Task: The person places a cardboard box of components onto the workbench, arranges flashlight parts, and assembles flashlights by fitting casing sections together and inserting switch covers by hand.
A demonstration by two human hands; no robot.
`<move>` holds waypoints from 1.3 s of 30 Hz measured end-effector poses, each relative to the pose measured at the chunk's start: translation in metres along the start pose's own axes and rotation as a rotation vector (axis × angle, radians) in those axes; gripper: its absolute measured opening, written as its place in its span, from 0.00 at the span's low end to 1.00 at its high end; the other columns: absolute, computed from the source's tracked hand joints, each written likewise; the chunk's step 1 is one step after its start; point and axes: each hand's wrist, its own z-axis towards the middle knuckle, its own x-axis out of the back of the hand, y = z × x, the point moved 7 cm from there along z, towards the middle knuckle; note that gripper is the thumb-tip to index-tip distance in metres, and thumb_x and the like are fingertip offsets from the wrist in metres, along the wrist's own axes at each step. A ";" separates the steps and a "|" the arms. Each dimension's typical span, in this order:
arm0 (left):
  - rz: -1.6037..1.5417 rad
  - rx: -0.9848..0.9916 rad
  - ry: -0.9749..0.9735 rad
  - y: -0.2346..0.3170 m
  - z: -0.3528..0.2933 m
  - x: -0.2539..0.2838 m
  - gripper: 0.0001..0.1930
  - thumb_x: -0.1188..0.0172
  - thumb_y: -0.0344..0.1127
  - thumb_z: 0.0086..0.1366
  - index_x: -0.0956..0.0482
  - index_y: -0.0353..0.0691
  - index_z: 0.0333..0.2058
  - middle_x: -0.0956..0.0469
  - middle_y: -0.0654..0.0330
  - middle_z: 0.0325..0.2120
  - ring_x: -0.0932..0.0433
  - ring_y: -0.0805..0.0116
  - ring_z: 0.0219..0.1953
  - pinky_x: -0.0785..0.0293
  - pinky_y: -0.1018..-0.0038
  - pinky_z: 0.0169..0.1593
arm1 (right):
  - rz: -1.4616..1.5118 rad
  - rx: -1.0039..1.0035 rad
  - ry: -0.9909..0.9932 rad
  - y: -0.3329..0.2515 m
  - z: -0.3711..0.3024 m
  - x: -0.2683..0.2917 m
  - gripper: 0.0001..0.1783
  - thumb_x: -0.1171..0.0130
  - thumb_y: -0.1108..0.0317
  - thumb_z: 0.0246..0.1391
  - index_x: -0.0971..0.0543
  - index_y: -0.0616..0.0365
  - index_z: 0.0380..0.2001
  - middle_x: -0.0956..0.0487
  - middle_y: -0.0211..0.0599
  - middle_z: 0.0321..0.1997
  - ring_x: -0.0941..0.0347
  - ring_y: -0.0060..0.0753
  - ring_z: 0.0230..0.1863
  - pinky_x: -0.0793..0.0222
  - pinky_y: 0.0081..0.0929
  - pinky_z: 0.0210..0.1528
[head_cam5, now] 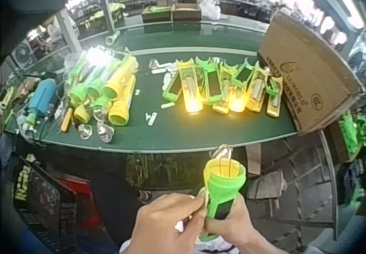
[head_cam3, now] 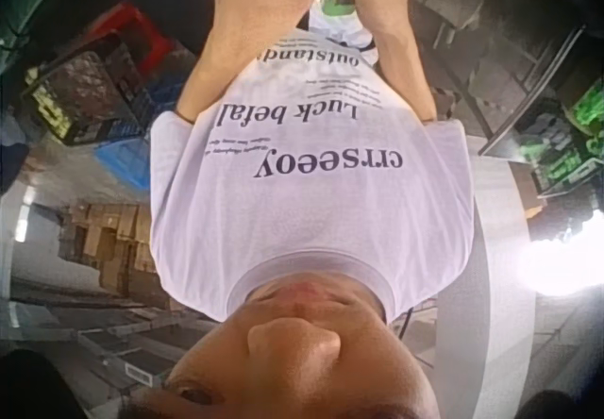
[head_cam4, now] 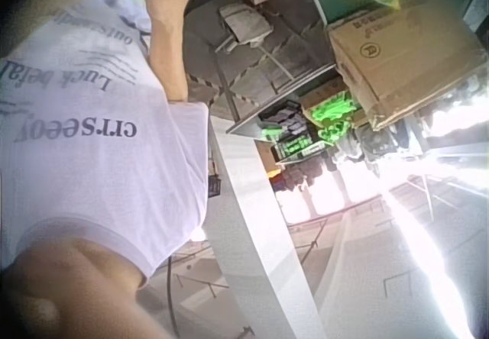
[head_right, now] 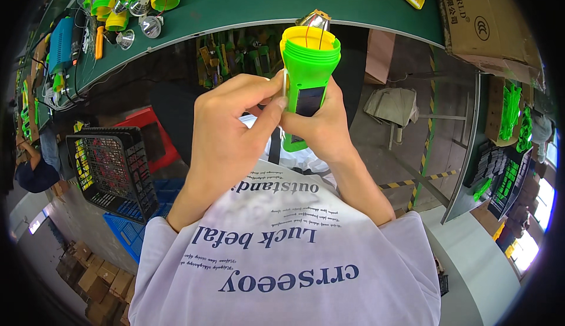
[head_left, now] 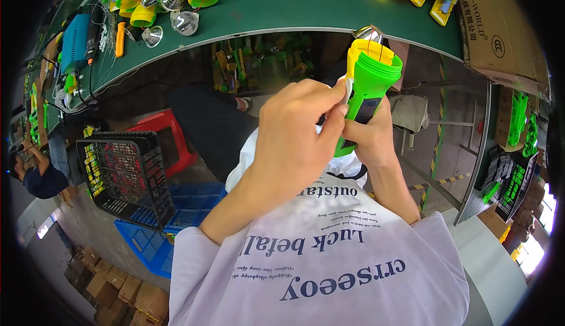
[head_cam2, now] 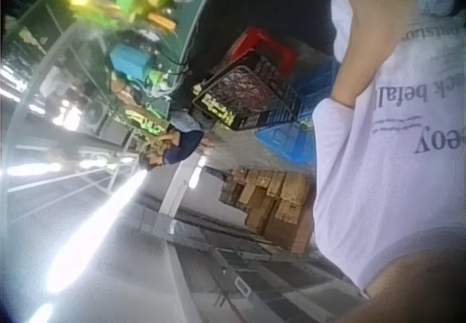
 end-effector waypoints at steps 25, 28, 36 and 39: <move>-0.232 0.162 0.124 -0.031 -0.008 -0.007 0.12 0.33 0.23 0.52 0.18 0.31 0.38 0.25 0.62 0.28 0.33 0.85 0.21 0.35 0.88 0.25 | 0.145 -0.142 -0.126 0.014 0.005 0.002 0.32 0.40 0.81 0.30 0.29 0.65 0.48 0.23 0.34 0.32 0.25 0.25 0.28 0.28 0.25 0.30; -0.210 0.129 0.138 -0.028 -0.007 -0.005 0.11 0.33 0.24 0.53 0.16 0.33 0.37 0.24 0.62 0.28 0.35 0.85 0.21 0.38 0.87 0.24 | 0.152 -0.113 -0.114 0.008 0.004 -0.001 0.33 0.40 0.81 0.31 0.29 0.65 0.49 0.23 0.35 0.33 0.25 0.25 0.28 0.27 0.26 0.31; -0.147 0.136 0.200 -0.033 -0.005 -0.005 0.05 0.33 0.28 0.52 0.16 0.35 0.29 0.24 0.61 0.20 0.29 0.74 0.18 0.36 0.76 0.21 | 0.137 -0.171 -0.003 0.007 0.005 0.000 0.36 0.42 0.82 0.30 0.31 0.64 0.52 0.23 0.34 0.35 0.25 0.25 0.34 0.30 0.23 0.38; -0.085 0.116 0.148 -0.035 0.001 -0.002 0.05 0.35 0.29 0.54 0.16 0.33 0.26 0.24 0.56 0.18 0.24 0.68 0.19 0.31 0.74 0.24 | 0.071 -0.172 -0.056 0.007 0.009 -0.004 0.29 0.38 0.82 0.34 0.31 0.60 0.45 0.24 0.33 0.35 0.26 0.25 0.34 0.29 0.25 0.35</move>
